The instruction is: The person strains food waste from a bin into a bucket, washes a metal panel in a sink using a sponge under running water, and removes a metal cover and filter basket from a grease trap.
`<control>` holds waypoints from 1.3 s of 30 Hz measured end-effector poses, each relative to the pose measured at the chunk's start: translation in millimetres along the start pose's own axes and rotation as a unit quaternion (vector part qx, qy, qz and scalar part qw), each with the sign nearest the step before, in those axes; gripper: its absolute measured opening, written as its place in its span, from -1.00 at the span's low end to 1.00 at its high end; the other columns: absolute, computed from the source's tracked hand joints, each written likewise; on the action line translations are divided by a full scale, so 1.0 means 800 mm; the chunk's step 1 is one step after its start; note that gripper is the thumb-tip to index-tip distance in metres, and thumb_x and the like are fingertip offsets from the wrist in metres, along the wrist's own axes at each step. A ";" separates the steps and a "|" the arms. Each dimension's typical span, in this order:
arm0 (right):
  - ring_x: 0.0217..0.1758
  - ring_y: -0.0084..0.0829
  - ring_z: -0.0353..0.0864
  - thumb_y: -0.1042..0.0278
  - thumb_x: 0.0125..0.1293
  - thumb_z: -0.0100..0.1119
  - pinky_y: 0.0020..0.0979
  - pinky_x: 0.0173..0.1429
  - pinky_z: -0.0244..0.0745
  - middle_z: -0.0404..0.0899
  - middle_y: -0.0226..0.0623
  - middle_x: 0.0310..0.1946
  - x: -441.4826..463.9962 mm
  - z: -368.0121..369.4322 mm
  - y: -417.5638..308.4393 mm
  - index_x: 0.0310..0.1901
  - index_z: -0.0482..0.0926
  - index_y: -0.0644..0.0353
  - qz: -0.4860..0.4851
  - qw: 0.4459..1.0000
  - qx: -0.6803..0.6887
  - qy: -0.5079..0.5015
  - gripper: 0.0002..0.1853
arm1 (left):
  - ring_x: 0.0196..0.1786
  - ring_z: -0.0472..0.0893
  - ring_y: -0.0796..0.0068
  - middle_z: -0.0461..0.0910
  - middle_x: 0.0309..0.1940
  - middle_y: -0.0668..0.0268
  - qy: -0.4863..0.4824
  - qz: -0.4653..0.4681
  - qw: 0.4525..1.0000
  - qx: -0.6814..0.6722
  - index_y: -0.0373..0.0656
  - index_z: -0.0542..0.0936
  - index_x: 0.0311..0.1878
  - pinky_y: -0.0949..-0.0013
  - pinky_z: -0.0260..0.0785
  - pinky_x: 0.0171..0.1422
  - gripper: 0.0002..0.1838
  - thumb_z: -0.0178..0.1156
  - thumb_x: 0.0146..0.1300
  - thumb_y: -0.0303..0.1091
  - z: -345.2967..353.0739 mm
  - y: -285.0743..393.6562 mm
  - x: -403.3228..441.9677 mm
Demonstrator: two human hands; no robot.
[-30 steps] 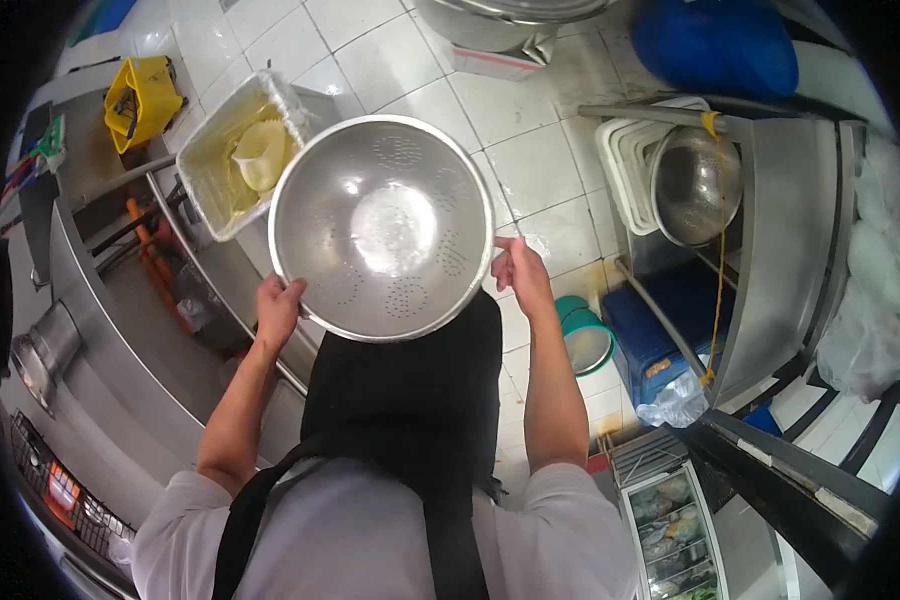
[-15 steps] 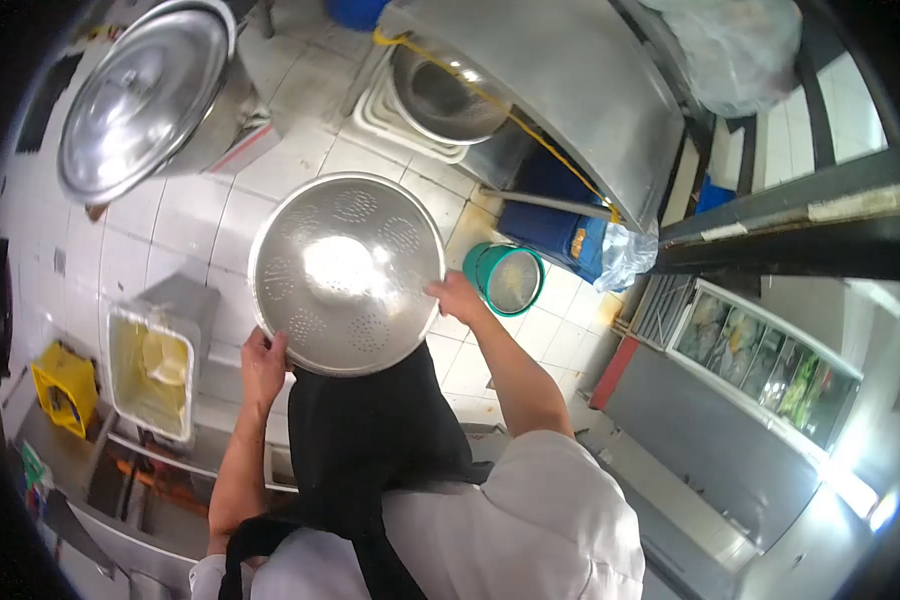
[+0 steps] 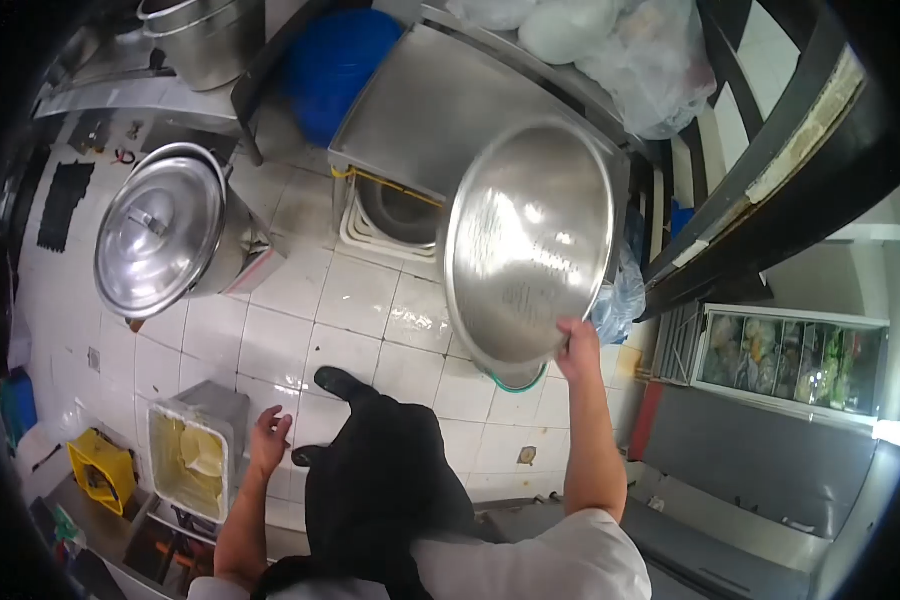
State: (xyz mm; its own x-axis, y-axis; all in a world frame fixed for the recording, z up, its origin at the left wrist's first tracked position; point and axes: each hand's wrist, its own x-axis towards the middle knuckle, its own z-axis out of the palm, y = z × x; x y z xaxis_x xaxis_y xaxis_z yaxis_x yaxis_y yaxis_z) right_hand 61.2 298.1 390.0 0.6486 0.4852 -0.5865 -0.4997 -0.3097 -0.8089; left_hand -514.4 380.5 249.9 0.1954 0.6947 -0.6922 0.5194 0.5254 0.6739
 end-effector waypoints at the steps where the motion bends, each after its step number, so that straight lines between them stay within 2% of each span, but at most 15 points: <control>1: -0.66 -0.55 0.35 0.42 0.17 0.12 -0.43 -0.57 0.29 0.45 -0.38 -0.57 0.008 0.027 -0.019 -0.49 0.47 0.19 0.002 1.000 -0.020 0.000 -0.89 | -0.58 0.58 0.43 0.65 -0.31 0.08 0.010 -0.007 1.000 -0.005 -0.35 0.46 0.17 0.38 0.46 -0.50 -0.47 0.26 0.26 -0.16 -0.004 0.005 -0.001; 6: -0.73 -0.58 0.23 0.41 0.19 0.14 -0.49 -0.63 0.18 0.37 -0.45 -0.62 0.113 0.169 -0.094 -0.46 0.43 0.11 -0.006 1.000 -0.009 -0.002 -0.89 | -0.30 0.66 0.20 0.63 -0.23 -0.02 0.077 -0.103 0.992 0.017 -0.38 0.50 0.10 0.25 0.51 -0.38 -0.51 0.23 0.26 -0.18 -0.036 -0.057 -0.019; 8: -0.70 -0.61 0.24 0.43 0.18 0.19 -0.53 -0.60 0.20 0.37 -0.50 -0.61 0.183 0.176 -0.091 -0.46 0.42 0.03 0.040 0.999 -0.019 -0.027 -0.86 | -0.18 0.65 0.02 0.62 -0.18 -0.08 0.144 0.063 0.963 0.218 -0.37 0.53 0.07 0.11 0.52 -0.21 -0.54 0.20 0.25 -0.18 -0.045 -0.199 -0.006; 9: -0.63 -0.56 0.34 0.42 0.19 0.22 -0.54 -0.52 0.28 0.43 -0.47 -0.58 0.202 0.167 -0.088 -0.38 0.48 0.07 -0.034 0.990 -0.008 -0.138 -0.91 | -0.22 0.64 -0.05 0.63 -0.20 -0.09 0.166 0.011 0.955 0.245 -0.33 0.54 0.05 0.04 0.49 -0.12 -0.55 0.20 0.23 -0.16 -0.044 -0.180 -0.023; 10: -0.56 -0.51 0.43 0.38 0.21 0.24 -0.53 -0.46 0.34 0.51 -0.44 -0.51 0.188 0.202 -0.096 -0.31 0.54 0.11 -0.060 0.993 -0.079 -0.069 -0.92 | -0.27 0.65 -0.02 0.64 -0.27 -0.07 0.199 0.003 0.968 0.151 -0.31 0.55 0.04 0.04 0.48 -0.17 -0.54 0.20 0.22 -0.14 -0.041 -0.198 -0.033; 11: -0.53 -0.51 0.47 0.36 0.23 0.21 -0.54 -0.45 0.39 0.57 -0.42 -0.46 0.248 0.192 -0.097 -0.25 0.56 0.16 -0.029 0.989 -0.068 -0.131 -0.89 | -0.25 0.66 0.02 0.64 -0.28 -0.08 0.135 -0.164 0.976 0.055 -0.29 0.56 0.00 0.06 0.48 -0.19 -0.56 0.20 0.20 -0.13 -0.054 -0.158 -0.054; 13: -0.56 -0.55 0.38 0.35 0.28 0.15 -0.54 -0.55 0.32 0.47 -0.46 -0.49 0.258 0.238 -0.113 -0.18 0.52 0.16 0.104 0.981 -0.139 -0.089 -0.87 | -0.21 0.64 -0.03 0.64 -0.34 -0.05 0.254 -0.099 0.956 0.108 -0.27 0.58 -0.11 0.03 0.47 -0.13 -0.64 0.18 0.16 -0.17 -0.049 -0.184 -0.089; 18: -0.71 -0.63 0.20 0.26 0.37 0.06 -0.61 -0.68 0.21 0.30 -0.51 -0.64 0.329 0.227 -0.116 -0.30 0.45 0.11 0.028 0.983 -0.158 -0.088 -0.86 | -0.07 0.63 -0.04 0.65 -0.19 -0.08 0.292 -0.249 0.923 0.025 -0.31 0.61 -0.05 0.10 0.45 0.06 -0.52 0.20 0.19 -0.04 -0.014 -0.219 -0.165; 21: -0.72 -0.64 0.24 -0.04 0.39 0.07 -0.64 -0.71 0.21 0.32 -0.49 -0.68 0.272 0.254 -0.115 -0.14 0.52 0.21 0.013 0.981 -0.139 -0.132 -0.60 | 0.00 0.58 -0.08 0.63 -0.15 -0.11 0.295 -0.289 0.911 0.012 -0.33 0.60 -0.05 0.10 0.41 0.14 -0.51 0.17 0.18 -0.05 -0.014 -0.261 -0.197; 23: -0.73 -0.62 0.26 -0.35 0.32 -0.01 -0.65 -0.72 0.23 0.37 -0.45 -0.67 0.188 0.248 -0.099 0.10 0.48 0.35 0.015 0.942 -0.166 -0.292 -0.24 | -0.01 0.59 -0.08 0.64 -0.15 -0.10 0.316 -0.305 0.898 -0.014 -0.34 0.59 -0.03 0.09 0.42 0.15 -0.50 0.17 0.18 -0.06 -0.002 -0.282 -0.225; 25: -0.73 -0.59 0.30 -0.47 0.28 -0.13 -0.64 -0.72 0.25 0.47 -0.38 -0.62 0.175 0.232 -0.081 0.25 0.37 0.41 0.024 0.961 -0.115 -0.251 -0.06 | -0.02 0.60 -0.07 0.64 -0.16 -0.08 0.344 -0.323 0.880 -0.048 -0.34 0.59 -0.02 0.10 0.42 0.14 -0.50 0.17 0.19 -0.06 0.006 -0.290 -0.250; 29: -0.72 -0.56 0.35 -0.42 0.39 -0.33 -0.51 -0.72 0.32 0.56 -0.27 -0.56 0.094 0.276 0.026 0.33 0.26 0.44 0.263 0.853 -0.141 -0.428 -0.07 | -0.05 0.62 -0.04 0.66 -0.20 -0.05 0.401 -0.372 0.832 -0.098 -0.30 0.58 0.00 0.11 0.44 0.10 -0.52 0.17 0.20 -0.07 0.033 -0.295 -0.322; 32: -0.77 -0.62 0.26 -0.24 0.49 -0.30 -0.54 -0.77 0.28 0.38 -0.43 -0.69 0.040 0.376 0.149 0.22 0.38 0.40 0.288 0.804 -0.242 -0.460 -0.27 | -0.08 0.64 0.00 0.66 -0.20 -0.04 0.440 -0.395 0.799 -0.109 -0.26 0.60 0.01 0.14 0.46 0.05 -0.55 0.20 0.21 -0.09 0.039 -0.302 -0.375; 36: -0.71 -0.75 0.12 0.00 0.46 0.00 -0.63 -0.67 -0.03 0.32 -0.60 -0.63 -0.056 0.521 0.329 -0.04 0.58 0.20 0.157 0.708 -0.458 -0.514 -0.61 | -0.09 0.64 -0.01 0.67 -0.24 0.01 0.494 -0.419 0.755 -0.100 -0.20 0.60 0.01 0.12 0.46 0.06 -0.59 0.21 0.21 -0.12 0.063 -0.368 -0.437; 39: -0.70 -0.70 0.15 0.16 0.36 0.04 -0.54 -0.63 0.02 0.22 -0.59 -0.72 -0.213 0.588 0.443 -0.18 0.67 0.11 0.009 0.470 -0.569 -0.675 -0.74 | -0.10 0.64 0.00 0.68 -0.24 0.03 0.513 -0.441 0.728 -0.111 -0.20 0.60 0.00 0.11 0.45 0.06 -0.60 0.20 0.22 -0.12 0.070 -0.421 -0.458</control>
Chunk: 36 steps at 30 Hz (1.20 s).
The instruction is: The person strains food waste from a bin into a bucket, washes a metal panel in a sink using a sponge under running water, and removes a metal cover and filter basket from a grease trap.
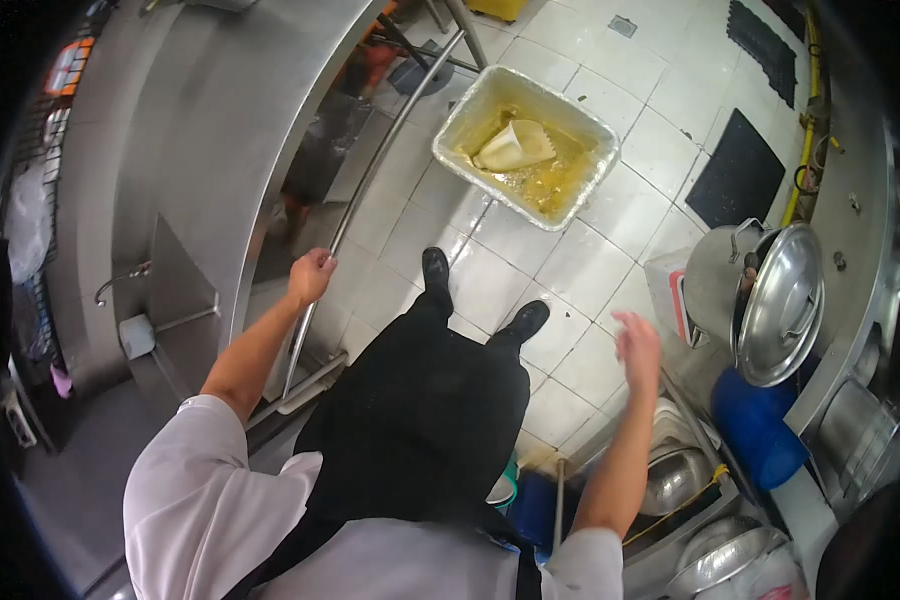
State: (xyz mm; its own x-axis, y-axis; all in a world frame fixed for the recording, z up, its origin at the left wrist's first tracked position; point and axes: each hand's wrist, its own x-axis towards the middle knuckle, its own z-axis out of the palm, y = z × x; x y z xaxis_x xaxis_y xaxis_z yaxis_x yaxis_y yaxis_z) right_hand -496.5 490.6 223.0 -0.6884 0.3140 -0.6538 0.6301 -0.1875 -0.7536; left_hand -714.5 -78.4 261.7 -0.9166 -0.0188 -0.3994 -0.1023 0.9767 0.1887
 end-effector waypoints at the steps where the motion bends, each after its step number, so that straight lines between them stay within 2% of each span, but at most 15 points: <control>1: -0.69 -0.70 0.20 0.14 0.34 0.09 -0.57 -0.61 0.06 0.30 -0.55 -0.70 0.032 0.043 -0.020 -0.21 0.69 0.12 0.006 0.999 -0.039 -0.009 -0.73 | -0.10 0.64 0.01 0.68 -0.23 0.04 0.007 -0.015 1.000 -0.007 -0.20 0.60 0.00 0.11 0.45 0.06 -0.61 0.20 0.22 -0.12 0.008 -0.017 0.016; 4: -0.57 -0.57 0.42 0.13 0.28 0.18 -0.47 -0.45 0.33 0.52 -0.39 -0.60 0.094 0.168 -0.065 -0.25 0.69 0.25 -0.058 0.980 -0.187 -0.035 -0.69 | -0.11 0.64 0.04 0.67 -0.21 0.05 0.031 -0.048 0.998 -0.038 -0.21 0.60 -0.01 0.13 0.45 0.03 -0.61 0.20 0.22 -0.14 0.051 -0.037 0.073; 5: -0.53 -0.50 0.52 0.16 0.27 0.20 -0.42 -0.40 0.41 0.59 -0.30 -0.56 0.112 0.204 -0.073 -0.23 0.69 0.24 -0.029 0.976 -0.212 -0.041 -0.71 | -0.11 0.64 0.04 0.67 -0.21 0.05 0.040 -0.046 0.996 -0.061 -0.21 0.60 -0.01 0.13 0.45 0.03 -0.61 0.20 0.22 -0.14 0.064 -0.042 0.094; 7: -0.48 -0.43 0.61 0.15 0.25 0.22 -0.38 -0.32 0.48 0.64 -0.20 -0.51 0.141 0.260 -0.054 -0.23 0.69 0.25 -0.118 0.971 -0.209 -0.004 -0.70 | -0.11 0.64 0.05 0.66 -0.21 0.05 0.053 -0.039 0.993 -0.102 -0.22 0.60 -0.01 0.14 0.45 0.03 -0.61 0.20 0.22 -0.15 0.092 -0.046 0.137; 9: -0.38 -0.30 0.68 0.13 0.23 0.22 -0.31 -0.21 0.53 0.68 -0.12 -0.42 0.154 0.299 -0.052 -0.21 0.69 0.22 -0.049 0.977 -0.208 0.009 -0.69 | -0.11 0.62 0.03 0.66 -0.24 0.04 0.067 -0.054 0.989 -0.121 -0.25 0.59 -0.02 0.14 0.44 0.03 -0.61 0.20 0.21 -0.15 0.106 -0.028 0.168; 11: -0.27 -0.17 0.69 0.10 0.22 0.20 -0.25 -0.11 0.54 0.70 -0.09 -0.33 0.170 0.328 -0.031 -0.20 0.70 0.18 -0.042 0.964 -0.261 0.024 -0.68 | -0.10 0.62 0.03 0.65 -0.26 0.04 0.087 -0.087 0.978 -0.168 -0.26 0.59 -0.03 0.14 0.44 0.04 -0.61 0.20 0.21 -0.15 0.109 -0.009 0.197; 12: -0.30 -0.29 0.69 0.14 0.24 0.18 -0.32 -0.12 0.53 0.69 -0.12 -0.40 0.175 0.340 -0.019 -0.21 0.69 0.25 -0.047 0.959 -0.277 0.043 -0.68 | -0.06 0.59 0.03 0.62 -0.17 0.02 0.072 -0.094 0.983 -0.137 -0.25 0.58 -0.02 0.14 0.42 0.08 -0.61 0.20 0.21 -0.15 0.115 -0.008 0.215; 16: 0.01 -0.04 0.58 0.13 0.24 0.15 -0.13 0.06 0.49 0.61 -0.04 -0.09 0.189 0.370 -0.027 -0.07 0.65 0.11 -0.047 0.905 -0.415 0.087 -0.68 | 0.00 0.55 0.02 0.53 -0.03 -0.02 0.087 -0.086 0.985 -0.123 -0.25 0.56 0.02 0.14 0.40 0.12 -0.60 0.21 0.21 -0.18 0.154 -0.007 0.269; 19: -0.03 0.00 0.55 0.19 0.22 0.20 -0.08 0.03 0.49 0.59 -0.01 -0.16 0.234 0.367 -0.014 -0.10 0.62 0.18 -0.148 0.873 -0.435 0.167 -0.70 | 0.02 0.54 0.00 0.50 -0.01 -0.04 0.086 -0.069 0.986 -0.122 -0.26 0.55 0.02 0.14 0.39 0.14 -0.60 0.22 0.21 -0.19 0.142 0.017 0.287; 20: 0.00 0.00 0.54 0.18 0.24 0.19 -0.09 0.08 0.46 0.58 0.00 -0.10 0.254 0.361 -0.010 -0.01 0.61 0.13 -0.090 0.881 -0.420 0.199 -0.67 | 0.02 0.54 0.00 0.51 -0.04 -0.03 0.107 -0.058 0.986 -0.115 -0.27 0.56 0.01 0.14 0.39 0.14 -0.61 0.22 0.21 -0.19 0.145 0.016 0.294; 23: 0.01 0.00 0.48 0.26 0.19 0.24 -0.08 0.06 0.43 0.56 -0.02 -0.19 0.281 0.338 -0.017 -0.10 0.59 0.25 -0.181 0.861 -0.391 0.272 -0.70 | 0.01 0.55 0.02 0.56 -0.11 -0.03 0.158 -0.033 0.984 -0.079 -0.29 0.58 -0.02 0.13 0.40 0.13 -0.62 0.21 0.22 -0.20 0.134 0.003 0.321; 26: -0.05 0.00 0.48 0.24 0.16 0.27 -0.10 0.04 0.40 0.55 -0.06 -0.23 0.302 0.333 -0.013 -0.11 0.60 0.22 -0.236 0.836 -0.423 0.259 -0.69 | -0.03 0.60 0.06 0.61 -0.14 -0.02 0.178 -0.062 0.975 -0.121 -0.29 0.60 -0.05 0.11 0.43 0.08 -0.64 0.18 0.23 -0.19 0.147 -0.022 0.364; 29: -0.12 -0.05 0.47 0.18 0.12 0.33 -0.09 -0.02 0.36 0.53 -0.10 -0.27 0.317 0.370 -0.016 -0.13 0.61 0.20 -0.357 0.825 -0.413 0.148 -0.66 | -0.07 0.64 0.09 0.65 -0.13 0.01 0.178 -0.101 0.962 -0.183 -0.27 0.63 -0.05 0.10 0.46 0.01 -0.63 0.18 0.23 -0.17 0.170 -0.049 0.428; 32: -0.15 -0.11 0.45 0.14 0.07 0.38 -0.11 -0.05 0.32 0.51 -0.14 -0.29 0.342 0.437 -0.042 -0.09 0.60 0.18 -0.346 0.796 -0.488 0.093 -0.59 | -0.07 0.66 0.12 0.66 -0.08 0.04 0.113 -0.172 0.970 -0.131 -0.26 0.63 -0.03 0.11 0.48 -0.02 -0.59 0.17 0.23 -0.11 0.159 -0.071 0.471; 36: -0.12 -0.16 0.45 0.15 0.02 0.42 -0.14 -0.03 0.28 0.49 -0.17 -0.27 0.398 0.500 -0.025 -0.05 0.56 0.15 -0.366 0.788 -0.493 0.038 -0.54 | -0.03 0.64 0.09 0.64 -0.02 0.07 0.121 -0.282 0.942 -0.135 -0.28 0.59 0.05 0.14 0.46 0.04 -0.53 0.14 0.26 -0.08 0.171 -0.122 0.531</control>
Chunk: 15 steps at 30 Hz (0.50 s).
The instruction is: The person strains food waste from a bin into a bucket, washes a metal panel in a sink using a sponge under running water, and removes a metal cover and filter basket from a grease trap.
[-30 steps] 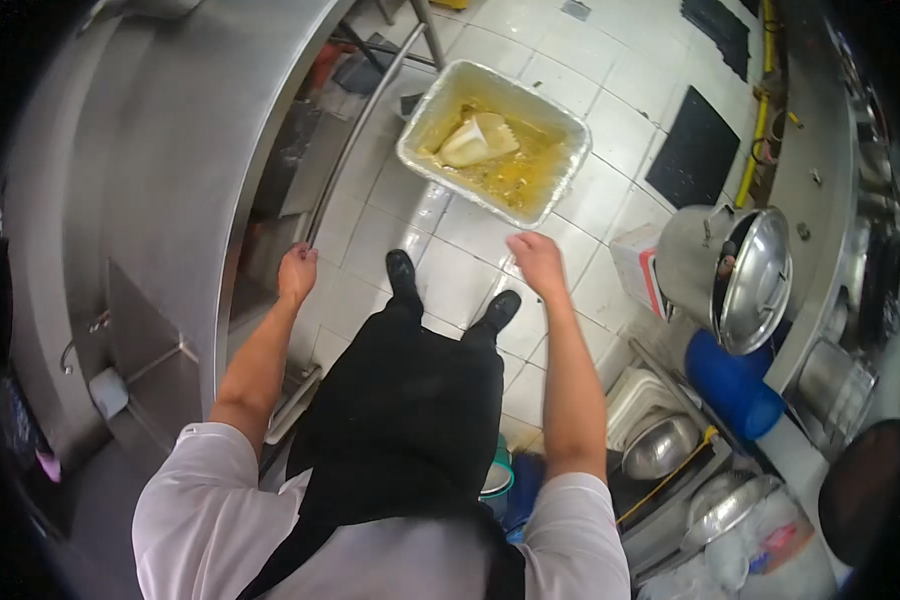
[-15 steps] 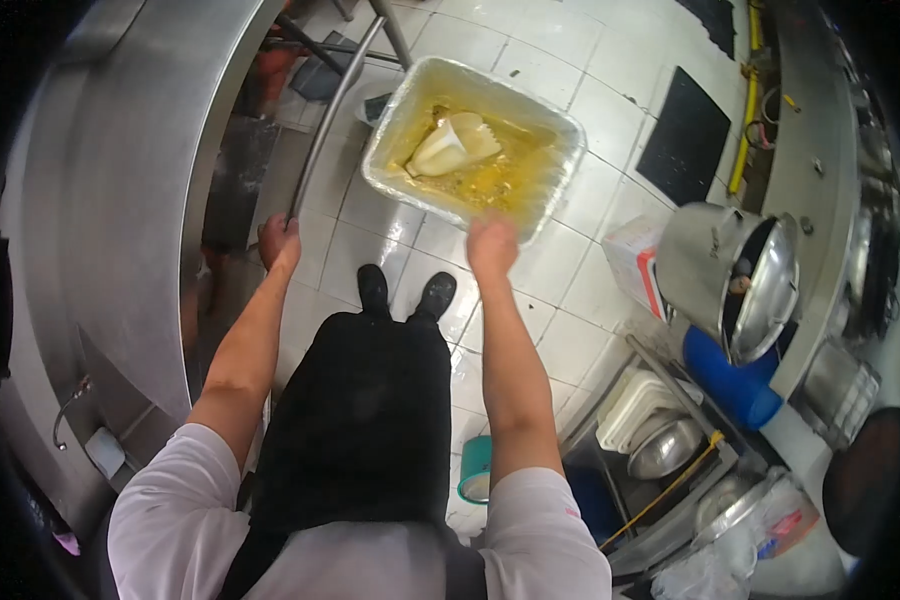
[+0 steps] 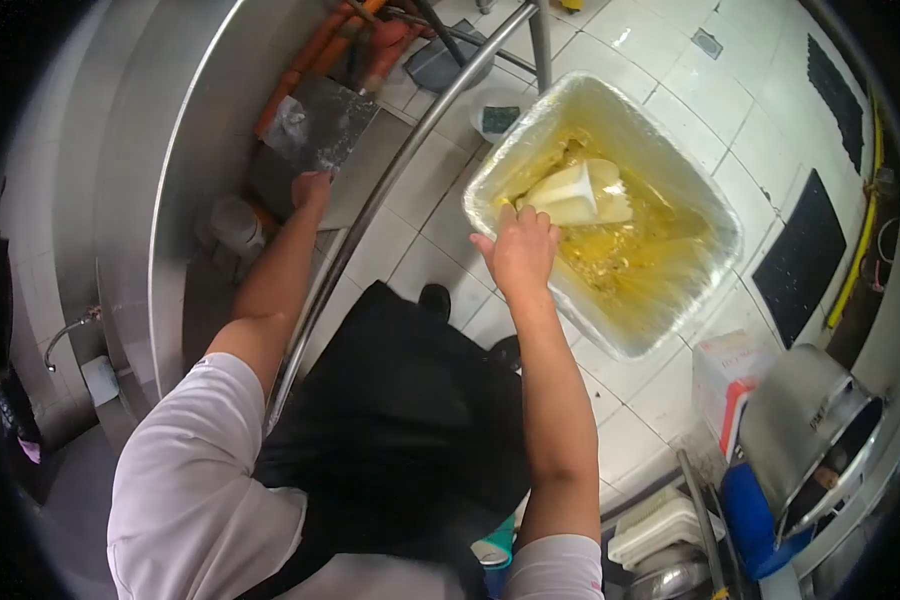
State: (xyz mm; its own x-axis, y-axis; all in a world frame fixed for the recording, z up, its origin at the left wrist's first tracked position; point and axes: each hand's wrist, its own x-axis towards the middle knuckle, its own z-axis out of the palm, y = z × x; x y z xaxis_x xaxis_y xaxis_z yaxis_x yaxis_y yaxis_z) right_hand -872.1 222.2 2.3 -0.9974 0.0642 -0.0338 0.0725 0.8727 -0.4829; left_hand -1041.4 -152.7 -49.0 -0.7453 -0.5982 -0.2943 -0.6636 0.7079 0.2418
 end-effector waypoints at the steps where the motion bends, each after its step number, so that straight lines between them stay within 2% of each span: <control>1: -0.12 -0.16 0.45 0.16 0.02 0.42 -0.15 -0.02 0.28 0.48 -0.18 -0.27 0.003 0.014 -0.004 -0.04 0.55 0.14 -0.010 1.000 -0.009 -0.012 -0.53 | 0.01 0.62 0.10 0.62 0.01 0.08 -0.005 -0.049 0.999 0.002 -0.26 0.58 0.09 0.15 0.44 0.09 -0.52 0.15 0.28 -0.07 0.005 -0.012 0.027; 3: -0.11 -0.17 0.45 0.19 0.01 0.42 -0.16 -0.01 0.27 0.48 -0.19 -0.27 0.013 0.026 -0.007 -0.03 0.55 0.13 -0.025 1.000 -0.018 -0.003 -0.53 | 0.04 0.60 0.11 0.60 0.04 0.08 -0.016 -0.136 0.991 0.000 -0.25 0.56 0.13 0.15 0.42 0.14 -0.52 0.16 0.29 -0.08 0.019 -0.032 0.079; 5: -0.10 -0.18 0.45 0.21 0.01 0.42 -0.17 -0.01 0.27 0.47 -0.20 -0.27 0.008 0.020 -0.009 -0.04 0.56 0.12 -0.034 0.999 -0.012 0.025 -0.55 | 0.03 0.60 0.11 0.59 0.04 0.06 -0.019 -0.171 0.984 -0.043 -0.26 0.55 0.14 0.15 0.42 0.12 -0.51 0.17 0.29 -0.10 0.034 -0.064 0.133; 8: -0.12 -0.14 0.47 0.22 0.01 0.43 -0.15 -0.04 0.33 0.50 -0.16 -0.31 0.011 0.022 -0.012 0.00 0.56 0.12 -0.030 0.999 -0.031 0.014 -0.52 | 0.03 0.59 0.11 0.58 0.03 0.04 -0.006 -0.119 0.976 -0.183 -0.27 0.53 0.15 0.14 0.43 0.10 -0.51 0.18 0.28 -0.12 0.065 -0.120 0.220; 10: -0.13 -0.13 0.48 0.23 0.01 0.43 -0.15 -0.04 0.33 0.50 -0.15 -0.31 0.008 0.028 -0.007 0.00 0.55 0.13 -0.034 0.999 -0.025 0.008 -0.52 | 0.02 0.58 0.10 0.57 0.03 0.02 -0.002 -0.081 0.974 -0.213 -0.28 0.51 0.16 0.14 0.43 0.09 -0.51 0.19 0.27 -0.14 0.069 -0.143 0.255; 11: -0.13 -0.13 0.48 0.23 0.02 0.43 -0.14 -0.04 0.33 0.50 -0.15 -0.31 0.008 0.031 -0.006 0.00 0.55 0.13 -0.038 0.999 -0.023 0.006 -0.52 | -0.05 0.61 0.09 0.60 -0.04 0.03 -0.007 -0.096 0.973 -0.209 -0.27 0.51 0.16 0.13 0.45 0.04 -0.51 0.21 0.27 -0.15 0.054 -0.137 0.246; 13: -0.14 -0.12 0.48 0.25 0.01 0.43 -0.14 -0.04 0.33 0.50 -0.14 -0.30 0.008 0.030 -0.009 -0.05 0.56 0.16 -0.041 0.999 -0.019 0.013 -0.56 | 0.07 0.57 0.04 0.58 0.04 0.00 -0.019 0.017 1.000 -0.011 -0.30 0.55 0.11 0.13 0.42 0.14 -0.50 0.27 0.17 -0.17 0.039 -0.132 0.254; 14: -0.14 -0.12 0.48 0.26 0.02 0.42 -0.15 -0.04 0.32 0.49 -0.15 -0.30 0.008 0.029 -0.011 -0.09 0.56 0.17 -0.046 0.999 -0.015 0.020 -0.59 | 0.13 0.56 0.01 0.57 0.07 -0.02 -0.023 0.071 0.993 0.090 -0.31 0.57 0.08 0.13 0.41 0.19 -0.49 0.30 0.12 -0.19 0.035 -0.133 0.260; 15: -0.14 -0.12 0.47 0.27 0.02 0.41 -0.15 -0.05 0.31 0.49 -0.15 -0.30 0.006 0.028 -0.011 -0.14 0.56 0.17 -0.048 0.998 -0.011 0.027 -0.63 | 0.12 0.56 -0.01 0.58 0.05 -0.03 0.000 0.100 0.989 0.110 -0.31 0.58 0.06 0.13 0.42 0.18 -0.50 0.32 0.10 -0.18 0.035 -0.134 0.262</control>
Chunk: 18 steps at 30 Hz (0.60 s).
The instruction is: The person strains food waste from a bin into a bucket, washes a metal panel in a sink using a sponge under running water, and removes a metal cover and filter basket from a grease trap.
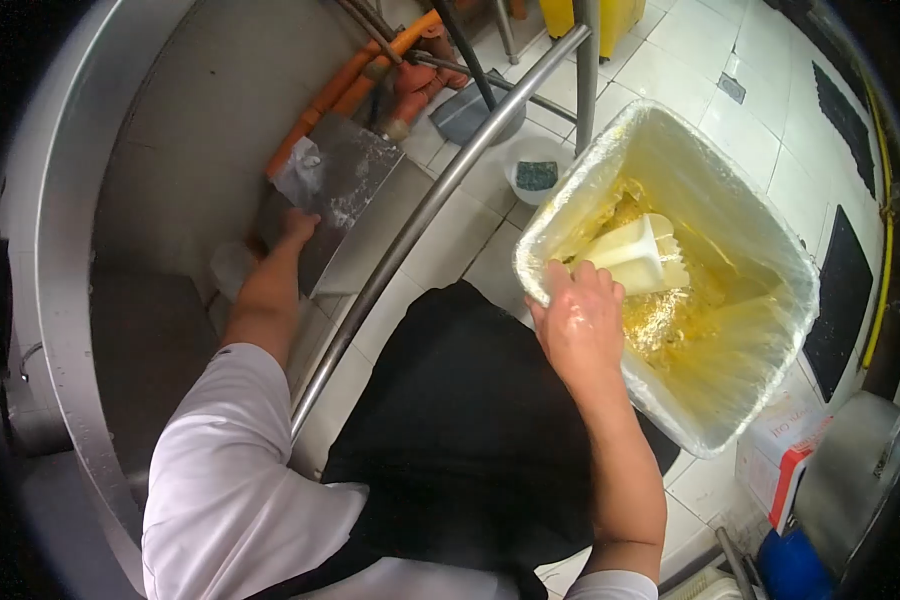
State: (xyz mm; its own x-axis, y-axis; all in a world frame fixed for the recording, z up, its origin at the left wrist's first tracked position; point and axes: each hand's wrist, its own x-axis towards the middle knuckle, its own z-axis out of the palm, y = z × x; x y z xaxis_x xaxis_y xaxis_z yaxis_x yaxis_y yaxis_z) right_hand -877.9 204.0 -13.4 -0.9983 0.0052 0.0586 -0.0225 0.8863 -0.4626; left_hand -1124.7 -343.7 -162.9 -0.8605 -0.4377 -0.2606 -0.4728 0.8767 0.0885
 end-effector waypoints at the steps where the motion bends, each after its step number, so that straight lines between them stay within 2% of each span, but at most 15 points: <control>1: -0.15 -0.12 0.47 0.27 0.01 0.42 -0.15 -0.06 0.31 0.49 -0.14 -0.31 -0.002 0.001 0.001 -0.15 0.56 0.19 -0.001 1.000 0.011 0.006 -0.63 | 0.12 0.56 -0.02 0.58 0.04 -0.04 0.023 0.027 0.999 0.024 -0.30 0.59 0.04 0.13 0.42 0.17 -0.50 0.33 0.08 -0.18 0.004 0.002 0.000; 8: -0.17 -0.11 0.46 0.28 -0.01 0.43 -0.16 -0.07 0.31 0.49 -0.12 -0.33 -0.005 0.002 -0.004 -0.07 0.57 0.22 -0.003 0.999 -0.015 0.037 -0.56 | 0.04 0.59 -0.05 0.61 -0.07 -0.05 0.089 0.131 0.974 0.160 -0.28 0.62 -0.11 0.10 0.42 0.15 -0.72 0.17 0.17 -0.33 0.024 0.018 0.031; 11: -0.17 -0.11 0.46 0.28 -0.01 0.42 -0.16 -0.06 0.31 0.49 -0.11 -0.33 -0.005 0.004 -0.006 -0.06 0.57 0.23 -0.008 0.999 -0.009 0.046 -0.55 | -0.01 0.60 -0.07 0.62 -0.11 -0.05 0.121 0.158 0.967 0.157 -0.26 0.62 -0.15 0.05 0.44 0.11 -0.77 0.09 0.18 -0.40 0.022 0.020 0.021; 14: -0.17 -0.11 0.46 0.29 0.00 0.42 -0.15 -0.06 0.31 0.50 -0.10 -0.33 -0.006 0.005 -0.008 -0.08 0.57 0.23 -0.010 0.999 -0.011 0.040 -0.57 | -0.03 0.60 -0.10 0.63 -0.14 -0.03 0.154 0.156 0.963 0.154 -0.28 0.62 -0.16 0.02 0.44 0.08 -0.75 0.11 0.15 -0.37 0.030 0.021 0.014; 18: -0.18 -0.11 0.46 0.28 0.00 0.41 -0.15 -0.08 0.32 0.50 -0.10 -0.32 -0.005 0.006 -0.007 -0.09 0.58 0.24 -0.019 0.998 -0.019 0.048 -0.58 | -0.06 0.62 -0.08 0.64 -0.16 -0.06 0.094 0.172 0.969 0.153 -0.29 0.66 -0.24 0.02 0.45 0.06 -0.75 0.13 0.09 -0.35 0.024 0.018 0.007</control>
State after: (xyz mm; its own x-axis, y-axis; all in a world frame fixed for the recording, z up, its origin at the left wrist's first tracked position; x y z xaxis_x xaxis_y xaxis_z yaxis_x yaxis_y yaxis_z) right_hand -873.7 196.4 -15.5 -0.9870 0.0138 0.1602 -0.0562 0.9038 -0.4243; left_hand -1132.2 -329.8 -181.7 -0.9901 -0.1121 -0.0851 -0.0977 0.9827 -0.1573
